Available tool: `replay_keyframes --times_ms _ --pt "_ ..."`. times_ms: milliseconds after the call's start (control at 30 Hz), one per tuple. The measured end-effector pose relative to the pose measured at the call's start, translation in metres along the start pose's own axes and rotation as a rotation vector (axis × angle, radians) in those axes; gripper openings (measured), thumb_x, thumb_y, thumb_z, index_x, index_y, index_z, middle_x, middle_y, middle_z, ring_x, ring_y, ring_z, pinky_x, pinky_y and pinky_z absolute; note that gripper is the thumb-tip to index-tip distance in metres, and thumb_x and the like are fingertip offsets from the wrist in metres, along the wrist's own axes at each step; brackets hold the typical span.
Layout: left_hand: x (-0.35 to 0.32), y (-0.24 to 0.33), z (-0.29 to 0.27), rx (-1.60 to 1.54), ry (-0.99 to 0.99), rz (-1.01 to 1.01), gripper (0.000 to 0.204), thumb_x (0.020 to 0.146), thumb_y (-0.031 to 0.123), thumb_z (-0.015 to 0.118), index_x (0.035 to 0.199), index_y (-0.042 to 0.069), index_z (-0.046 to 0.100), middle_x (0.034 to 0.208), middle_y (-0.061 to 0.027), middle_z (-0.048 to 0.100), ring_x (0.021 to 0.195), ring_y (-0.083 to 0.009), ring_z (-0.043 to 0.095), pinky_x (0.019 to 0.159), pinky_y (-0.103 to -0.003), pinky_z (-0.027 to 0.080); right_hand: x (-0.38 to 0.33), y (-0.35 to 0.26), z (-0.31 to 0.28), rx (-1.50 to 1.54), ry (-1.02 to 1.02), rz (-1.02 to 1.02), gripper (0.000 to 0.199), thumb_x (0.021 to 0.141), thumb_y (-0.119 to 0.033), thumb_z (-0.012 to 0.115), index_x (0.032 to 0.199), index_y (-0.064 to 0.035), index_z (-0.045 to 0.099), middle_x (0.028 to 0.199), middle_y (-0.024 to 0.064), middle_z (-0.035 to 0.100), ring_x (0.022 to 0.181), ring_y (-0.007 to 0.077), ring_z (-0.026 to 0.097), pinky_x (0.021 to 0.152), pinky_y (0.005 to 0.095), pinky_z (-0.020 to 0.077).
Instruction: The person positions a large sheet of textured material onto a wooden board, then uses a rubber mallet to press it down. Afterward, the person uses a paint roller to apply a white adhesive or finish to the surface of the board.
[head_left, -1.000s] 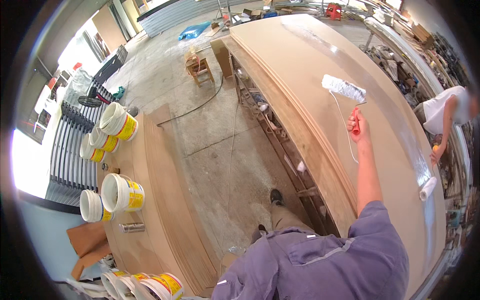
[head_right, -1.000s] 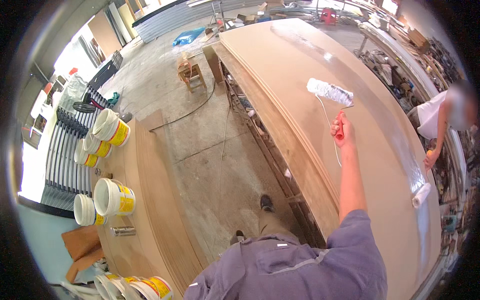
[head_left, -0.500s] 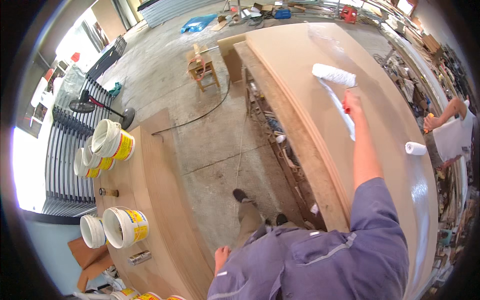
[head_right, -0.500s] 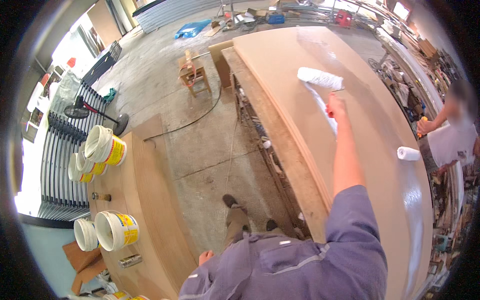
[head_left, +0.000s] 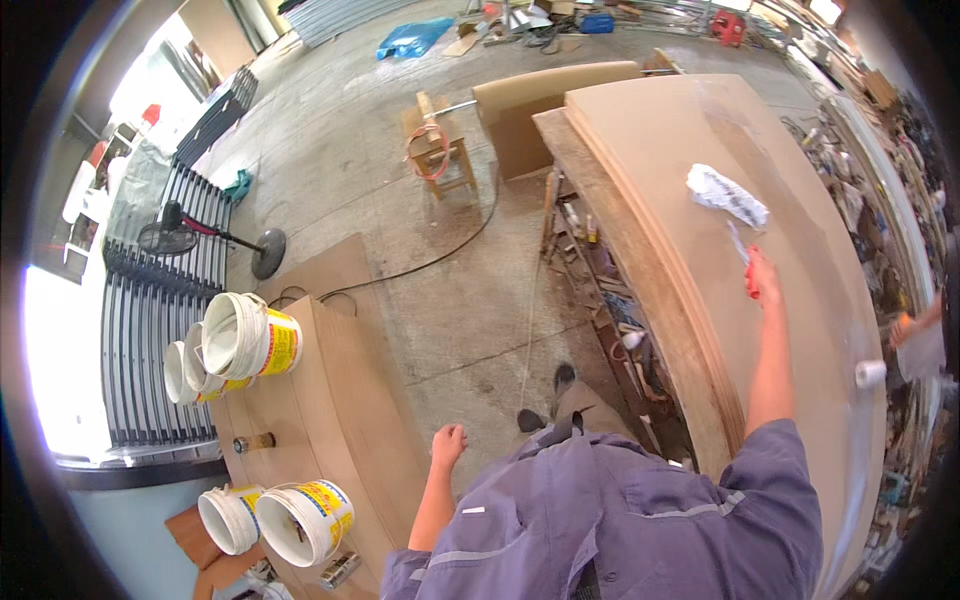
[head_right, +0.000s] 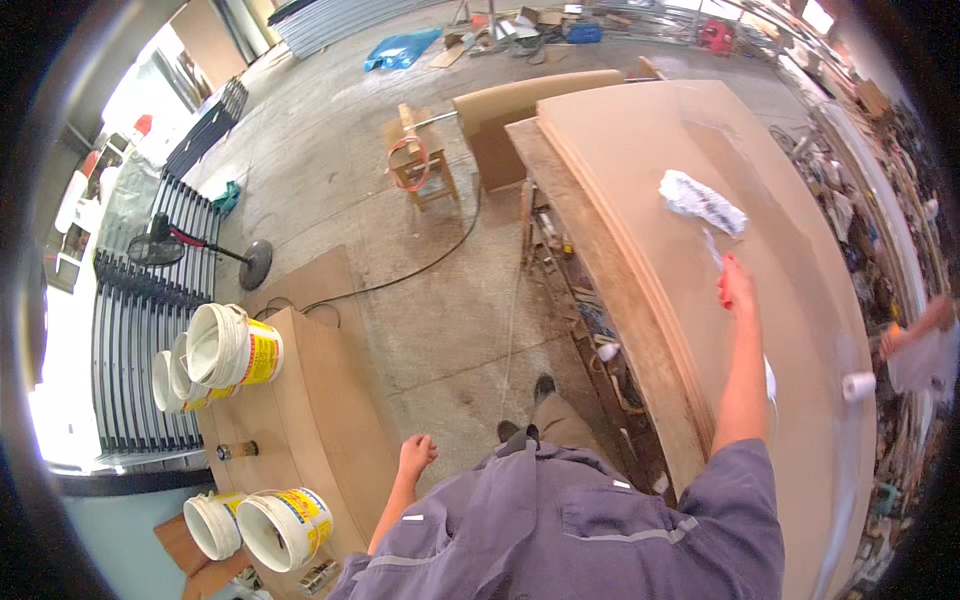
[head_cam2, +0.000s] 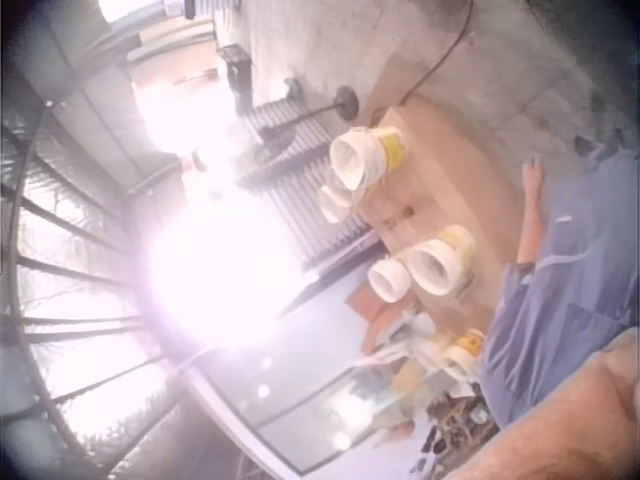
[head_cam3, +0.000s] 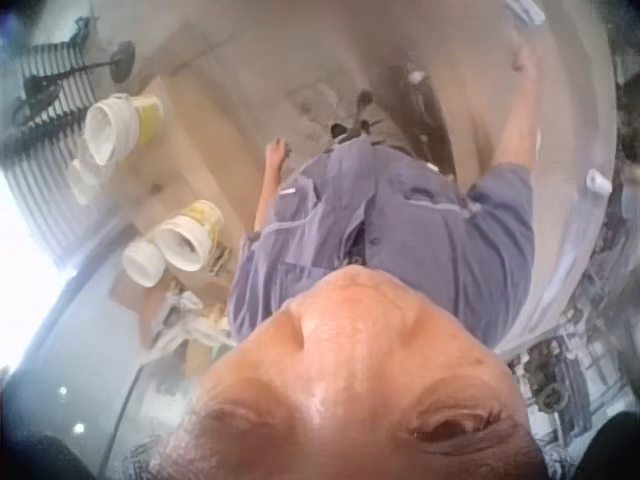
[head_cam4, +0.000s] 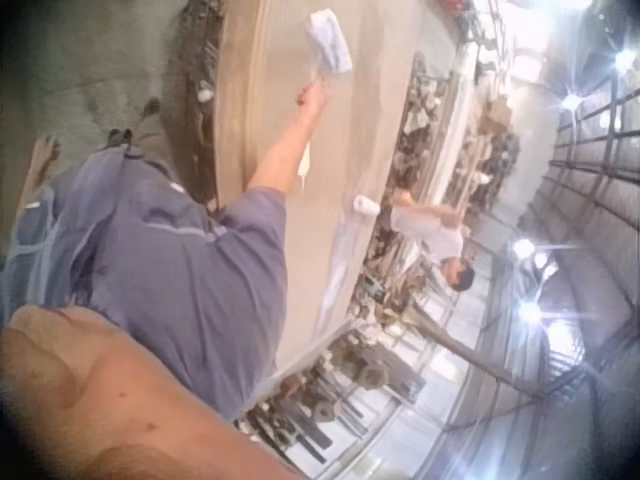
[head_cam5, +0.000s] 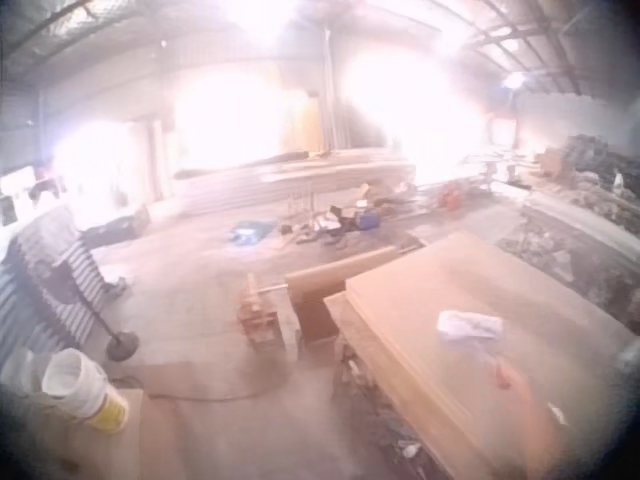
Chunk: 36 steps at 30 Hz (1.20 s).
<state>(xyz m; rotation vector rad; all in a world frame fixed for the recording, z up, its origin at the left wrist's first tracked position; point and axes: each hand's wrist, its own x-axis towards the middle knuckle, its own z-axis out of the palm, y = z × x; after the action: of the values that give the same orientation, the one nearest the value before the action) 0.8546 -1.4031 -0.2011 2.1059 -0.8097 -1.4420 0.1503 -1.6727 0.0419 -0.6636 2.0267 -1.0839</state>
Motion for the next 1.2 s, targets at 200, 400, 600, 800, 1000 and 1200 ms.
replay_keyframes --times_ms 200,400,600,800,1000,1200 --pt "0.089 0.072 -0.013 -0.023 0.032 -0.029 0.031 0.09 0.025 0.058 0.096 -0.005 0.066 0.077 -0.012 0.068 0.062 -0.0171 0.065 0.056 -0.03 0.053 0.137 -0.008 0.025 0.007 0.084 -0.029 0.027 0.093 -0.039 0.052 0.107 -0.0176 0.06 0.055 -0.0012 0.044 0.036 0.0101 0.04 0.031 0.0278 0.0286" --pt "0.133 0.099 -0.024 0.55 -0.105 0.01 0.035 0.086 0.029 0.061 0.089 -0.006 0.067 0.08 -0.0144 0.07 0.065 -0.0222 0.064 0.063 -0.036 0.051 0.242 -0.082 0.073 0.028 0.28 -0.028 0.026 0.095 -0.034 0.051 0.084 -0.0109 0.055 0.052 0.0023 0.047 0.034 0.0142 0.041 0.03 0.0316 0.0269" --pt "0.216 0.201 -0.028 0.364 -0.015 0.008 0.041 0.085 0.032 0.061 0.1 -0.005 0.068 0.085 -0.0202 0.071 0.077 -0.0281 0.068 0.075 -0.037 0.052 0.331 -0.127 0.097 0.003 0.399 0.071 0.029 0.093 -0.029 0.049 0.082 -0.0037 0.056 0.053 0.0087 0.053 0.037 0.0187 0.049 0.032 0.0356 0.0363" --pt "0.367 0.338 -0.044 0.685 -0.22 0.189 0.041 0.085 0.032 0.06 0.097 -0.007 0.068 0.083 -0.0206 0.071 0.078 -0.027 0.07 0.072 -0.036 0.053 0.281 -0.125 0.169 -0.084 0.401 -0.068 0.028 0.095 -0.029 0.047 0.09 -0.0034 0.057 0.056 0.0073 0.053 0.037 0.0167 0.05 0.031 0.0339 0.0363" --pt "0.51 0.49 0.001 0.896 -0.474 0.51 0.037 0.086 0.032 0.057 0.096 -0.001 0.07 0.079 -0.0188 0.07 0.078 -0.0307 0.07 0.074 -0.039 0.053 0.119 -0.161 0.232 0.042 0.42 0.146 0.03 0.098 -0.034 0.045 0.115 -0.0121 0.057 0.058 0.003 0.051 0.036 0.0122 0.047 0.03 0.0282 0.0325" --pt "0.622 0.625 0.043 0.86 -0.617 0.565 0.037 0.088 0.034 0.056 0.092 0.0 0.069 0.078 -0.0174 0.07 0.075 -0.0304 0.07 0.073 -0.039 0.053 0.007 -0.175 0.347 0.266 0.487 0.295 0.042 0.1 -0.032 0.044 0.139 -0.0147 0.045 0.063 0.0015 0.051 0.039 0.0098 0.046 0.034 0.0234 0.0357"
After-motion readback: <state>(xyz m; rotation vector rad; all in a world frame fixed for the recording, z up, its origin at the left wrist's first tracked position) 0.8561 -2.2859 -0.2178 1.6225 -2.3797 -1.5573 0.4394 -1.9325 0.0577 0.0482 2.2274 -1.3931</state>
